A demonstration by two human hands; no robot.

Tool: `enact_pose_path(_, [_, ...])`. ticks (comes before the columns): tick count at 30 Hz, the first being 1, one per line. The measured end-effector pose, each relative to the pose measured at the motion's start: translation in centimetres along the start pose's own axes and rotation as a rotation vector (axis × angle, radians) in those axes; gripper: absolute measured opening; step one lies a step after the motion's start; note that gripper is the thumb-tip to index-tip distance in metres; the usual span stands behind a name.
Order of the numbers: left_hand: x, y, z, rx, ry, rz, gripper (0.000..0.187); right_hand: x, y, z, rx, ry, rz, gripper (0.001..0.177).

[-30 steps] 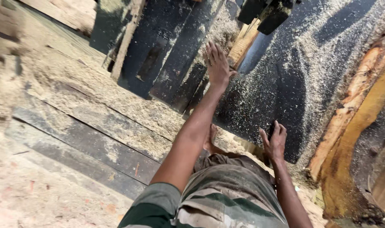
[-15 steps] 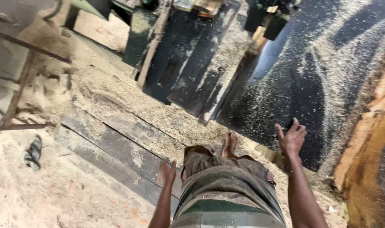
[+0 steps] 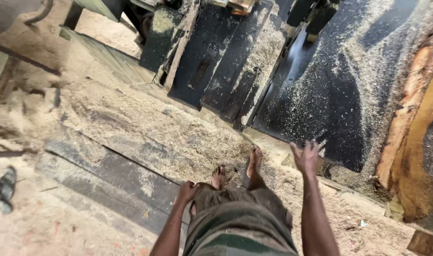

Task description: The person is cutting pieces of wood using a large circular saw blade, feeding the wood into the blade by hand and setting the cut pieces aside.

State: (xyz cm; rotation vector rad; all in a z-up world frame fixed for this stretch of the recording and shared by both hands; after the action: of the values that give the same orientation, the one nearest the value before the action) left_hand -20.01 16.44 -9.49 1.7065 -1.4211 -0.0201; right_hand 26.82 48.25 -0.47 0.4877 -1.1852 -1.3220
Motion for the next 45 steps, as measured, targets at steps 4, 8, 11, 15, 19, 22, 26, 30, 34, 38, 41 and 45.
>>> enact_pose_path(4, [-2.2,-0.1,-2.0,-0.12,-0.02,0.203,0.07,6.5,-3.6,-1.2,-0.184,-0.051,0.079,0.08])
enact_pose_path(8, [-6.3,-3.3,-7.4,-0.099,-0.113,0.403,0.081,12.4,-3.8,-1.8,-0.041,0.151,-0.021,0.074])
enact_pose_path(11, [-9.4,-7.2,-15.2,-0.031,-0.291,0.439,0.085,17.2,-4.4,-6.6,-0.166,-0.013,0.064,0.074])
enact_pose_path(15, [-10.9,-10.8,-23.7,0.534,-0.275,0.36,0.105,22.3,-5.0,-10.2,-0.147,-0.108,0.086,0.073])
enact_pose_path(19, [-3.9,-18.1,-27.8,0.517,-0.198,0.572,0.111,26.8,-4.5,-12.2,-0.204,-0.224,0.148,0.074])
enact_pose_path(22, [5.0,-20.4,-22.8,0.687,-0.035,0.597,0.103,27.1,-5.2,-10.3,-0.299,-0.192,0.163,0.076])
enact_pose_path(26, [14.3,-17.8,-12.0,1.021,-0.105,0.387,0.069,26.0,-7.6,-5.2,-0.574,-0.08,0.191,0.086])
enact_pose_path(30, [21.9,-14.1,0.4,0.576,-0.099,0.427,0.054,28.3,-13.6,3.0,-0.762,0.025,0.245,0.1])
enact_pose_path(34, [25.0,-11.3,6.1,0.794,-0.164,0.346,0.054,32.1,-18.4,8.3,-0.938,0.12,0.123,0.112])
enact_pose_path(38, [23.1,-12.2,7.8,0.858,0.064,0.368,0.056,31.0,-20.9,9.2,-0.851,-0.05,0.237,0.106])
enact_pose_path(41, [18.9,-10.3,5.3,0.754,-0.02,0.332,0.058,27.8,-17.8,12.7,-0.825,0.15,0.108,0.108])
enact_pose_path(45, [14.3,-11.4,2.2,0.799,0.046,0.416,0.06,22.5,-16.1,13.8,-0.741,-0.038,0.101,0.104])
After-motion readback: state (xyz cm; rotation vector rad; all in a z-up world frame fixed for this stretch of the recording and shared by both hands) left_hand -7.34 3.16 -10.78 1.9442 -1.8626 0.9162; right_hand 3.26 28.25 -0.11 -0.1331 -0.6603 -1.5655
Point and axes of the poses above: each hand's wrist, its own x-axis away from the middle knuckle, its own y-axis out of the back of the hand, z = x × y, the point moved 8 cm from there along -x, towards the middle knuckle, and after that the axes turned 8 degrees about -y, right-handed, at the moved point
